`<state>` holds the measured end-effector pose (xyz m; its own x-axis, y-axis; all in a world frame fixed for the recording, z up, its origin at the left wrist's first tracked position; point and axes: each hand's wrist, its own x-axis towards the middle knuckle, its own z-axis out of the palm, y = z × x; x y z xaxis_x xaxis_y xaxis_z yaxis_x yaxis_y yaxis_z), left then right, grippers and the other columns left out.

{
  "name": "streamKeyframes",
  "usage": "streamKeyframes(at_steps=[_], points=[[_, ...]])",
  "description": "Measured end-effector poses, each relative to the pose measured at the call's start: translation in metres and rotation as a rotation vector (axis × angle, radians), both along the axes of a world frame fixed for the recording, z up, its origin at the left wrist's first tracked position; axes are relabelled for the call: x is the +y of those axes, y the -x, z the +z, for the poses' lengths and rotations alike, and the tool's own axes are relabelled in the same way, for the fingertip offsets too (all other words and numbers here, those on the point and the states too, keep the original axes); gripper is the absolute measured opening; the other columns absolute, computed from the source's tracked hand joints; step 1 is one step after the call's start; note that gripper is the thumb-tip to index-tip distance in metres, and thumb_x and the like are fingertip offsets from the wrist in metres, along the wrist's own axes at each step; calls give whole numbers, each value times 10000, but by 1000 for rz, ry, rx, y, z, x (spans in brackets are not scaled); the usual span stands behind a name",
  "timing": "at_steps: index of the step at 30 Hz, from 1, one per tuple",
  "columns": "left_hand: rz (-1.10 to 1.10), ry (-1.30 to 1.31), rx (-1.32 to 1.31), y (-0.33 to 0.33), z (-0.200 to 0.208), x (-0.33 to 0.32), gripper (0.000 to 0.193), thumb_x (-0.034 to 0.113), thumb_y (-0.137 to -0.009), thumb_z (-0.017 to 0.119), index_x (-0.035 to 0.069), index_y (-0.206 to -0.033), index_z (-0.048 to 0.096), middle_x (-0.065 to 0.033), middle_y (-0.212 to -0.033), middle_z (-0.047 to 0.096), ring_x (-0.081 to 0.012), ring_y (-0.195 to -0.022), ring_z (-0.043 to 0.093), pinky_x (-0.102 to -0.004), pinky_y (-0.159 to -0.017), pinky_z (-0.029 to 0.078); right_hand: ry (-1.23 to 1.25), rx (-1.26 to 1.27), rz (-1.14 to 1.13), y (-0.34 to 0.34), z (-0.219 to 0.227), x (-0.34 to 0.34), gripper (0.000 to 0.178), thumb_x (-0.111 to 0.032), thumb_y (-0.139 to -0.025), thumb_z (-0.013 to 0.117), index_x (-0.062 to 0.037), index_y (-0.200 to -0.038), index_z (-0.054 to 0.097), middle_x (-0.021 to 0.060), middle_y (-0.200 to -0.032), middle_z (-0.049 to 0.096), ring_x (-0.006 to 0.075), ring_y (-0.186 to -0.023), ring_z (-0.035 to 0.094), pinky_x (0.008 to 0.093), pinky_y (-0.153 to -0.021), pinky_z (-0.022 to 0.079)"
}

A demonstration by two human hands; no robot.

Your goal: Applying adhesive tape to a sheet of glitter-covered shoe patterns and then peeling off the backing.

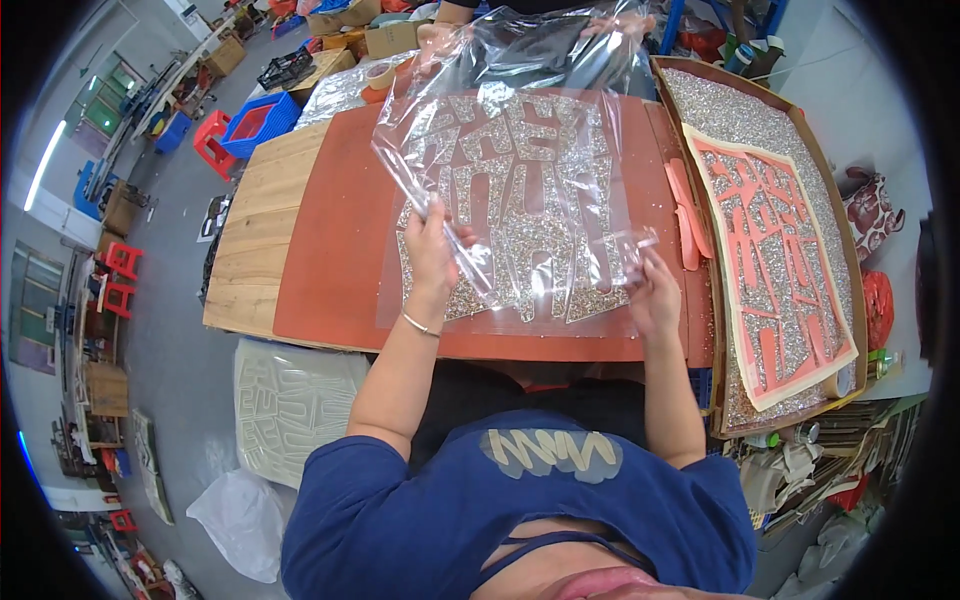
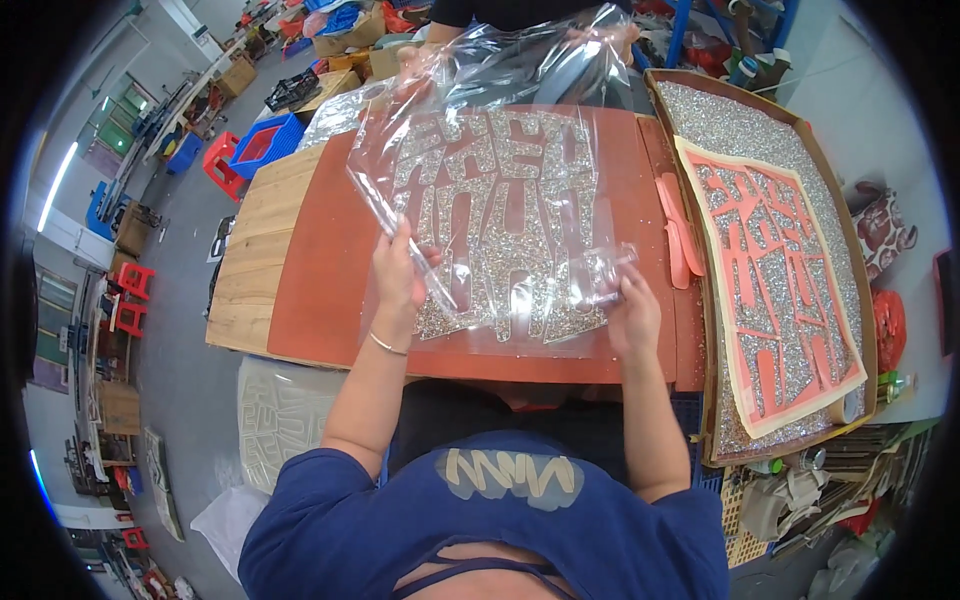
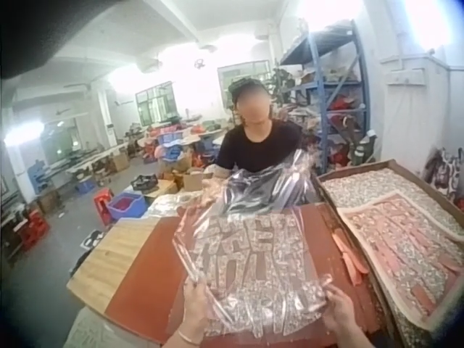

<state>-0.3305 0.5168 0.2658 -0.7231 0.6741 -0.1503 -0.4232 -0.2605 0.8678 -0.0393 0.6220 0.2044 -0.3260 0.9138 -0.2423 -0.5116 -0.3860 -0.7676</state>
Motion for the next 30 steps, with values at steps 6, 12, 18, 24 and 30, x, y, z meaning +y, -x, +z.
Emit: streamKeyframes(at_steps=[6,12,18,24,30], points=[[51,78,86,15,-42,-25,266,269,-911,603,36,-826,507,-24,-706,501,-120,-599,546,-285,-526,493,-13,97,-23,-40,8,-78,515,-44,-894,522,-4,-1357,301,124,-980,614,178,-860,629,328,-753,554],[210,241,183,31,-82,-37,266,237,-883,644,-19,-861,577,-43,-691,565,-79,-581,514,-257,-505,456,-198,106,63,-45,6,-100,411,-2,-901,465,41,-1305,399,178,-1052,614,254,-960,633,374,-831,539],[276,510,694,17,-54,-50,343,236,-864,659,-67,-973,542,-59,-729,606,-85,-530,520,-273,-387,440,-141,202,113,-46,6,-107,300,6,-887,435,101,-1148,548,204,-1098,606,291,-999,617,397,-891,502],[280,438,604,31,-76,-63,314,228,-854,656,-53,-951,554,-71,-714,619,-111,-603,586,-263,-509,466,-42,21,41,-38,-4,-105,293,-180,-948,525,20,-1160,551,98,-930,636,192,-797,644,320,-727,535],[303,673,825,17,-61,-80,332,282,-825,677,-30,-840,563,-90,-716,629,-158,-609,592,-302,-583,482,-155,-129,43,-38,3,-114,277,-42,-899,565,24,-1168,550,59,-922,618,147,-759,629,272,-668,535]])
